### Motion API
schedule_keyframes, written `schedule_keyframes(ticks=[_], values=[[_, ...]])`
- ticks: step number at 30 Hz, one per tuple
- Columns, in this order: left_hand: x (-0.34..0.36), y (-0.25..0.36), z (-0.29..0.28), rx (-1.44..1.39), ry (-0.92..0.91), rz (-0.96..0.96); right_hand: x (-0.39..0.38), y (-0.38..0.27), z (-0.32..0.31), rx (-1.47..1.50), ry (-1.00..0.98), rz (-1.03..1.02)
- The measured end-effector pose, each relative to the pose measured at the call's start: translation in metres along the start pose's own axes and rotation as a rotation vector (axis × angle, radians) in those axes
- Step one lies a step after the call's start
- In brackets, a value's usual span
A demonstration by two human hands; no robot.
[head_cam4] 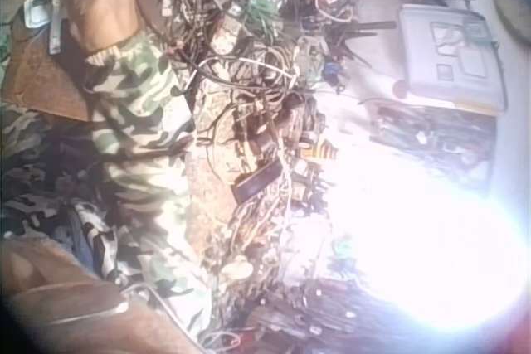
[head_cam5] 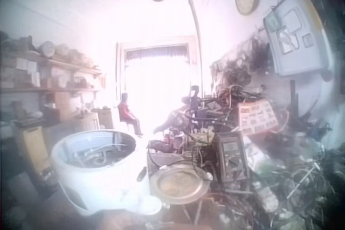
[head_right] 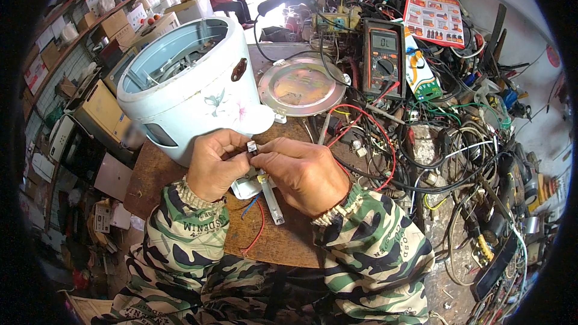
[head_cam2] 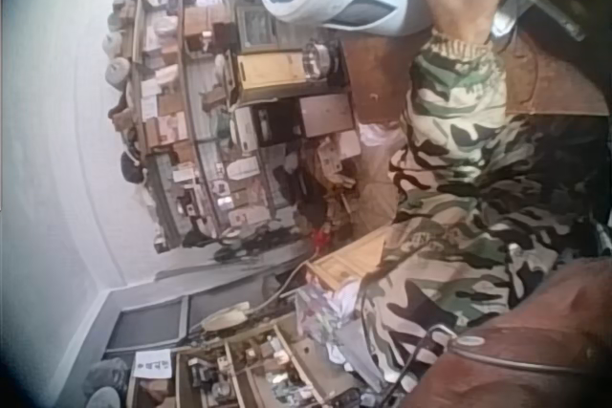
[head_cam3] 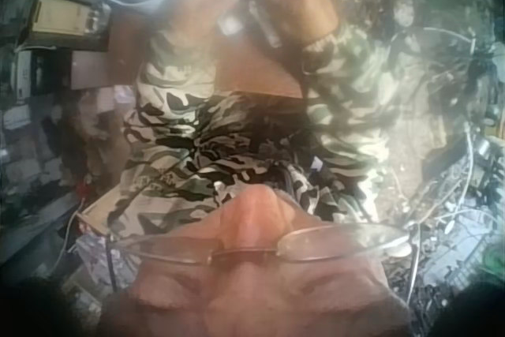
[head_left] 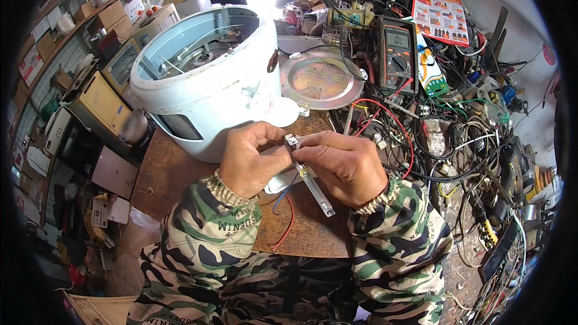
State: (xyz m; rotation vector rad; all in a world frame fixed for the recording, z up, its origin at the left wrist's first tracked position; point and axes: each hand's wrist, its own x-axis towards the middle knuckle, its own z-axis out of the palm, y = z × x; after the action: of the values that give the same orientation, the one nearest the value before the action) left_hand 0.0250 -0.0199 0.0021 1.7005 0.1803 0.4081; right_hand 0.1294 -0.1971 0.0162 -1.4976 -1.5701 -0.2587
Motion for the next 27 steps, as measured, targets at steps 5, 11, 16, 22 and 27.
schedule_keyframes(ticks=[5, 11, 16, 22, 27], values=[[0.0, 0.003, 0.0, -0.03, -0.014, 0.015, 0.0, -0.001, -0.005, 0.054, 0.071, 0.106], [-0.001, 0.004, -0.003, -0.027, -0.005, -0.004, -0.001, 0.01, -0.01, 0.206, 0.08, 0.276], [0.002, 0.0, -0.002, -0.024, -0.013, 0.005, -0.003, 0.01, -0.006, 0.204, 0.014, 0.231], [0.001, 0.0, -0.002, -0.031, -0.008, 0.003, -0.002, 0.01, -0.002, 0.203, 0.025, 0.204], [0.001, 0.001, -0.001, -0.052, -0.017, 0.023, -0.002, 0.009, 0.001, 0.181, 0.03, 0.216]])
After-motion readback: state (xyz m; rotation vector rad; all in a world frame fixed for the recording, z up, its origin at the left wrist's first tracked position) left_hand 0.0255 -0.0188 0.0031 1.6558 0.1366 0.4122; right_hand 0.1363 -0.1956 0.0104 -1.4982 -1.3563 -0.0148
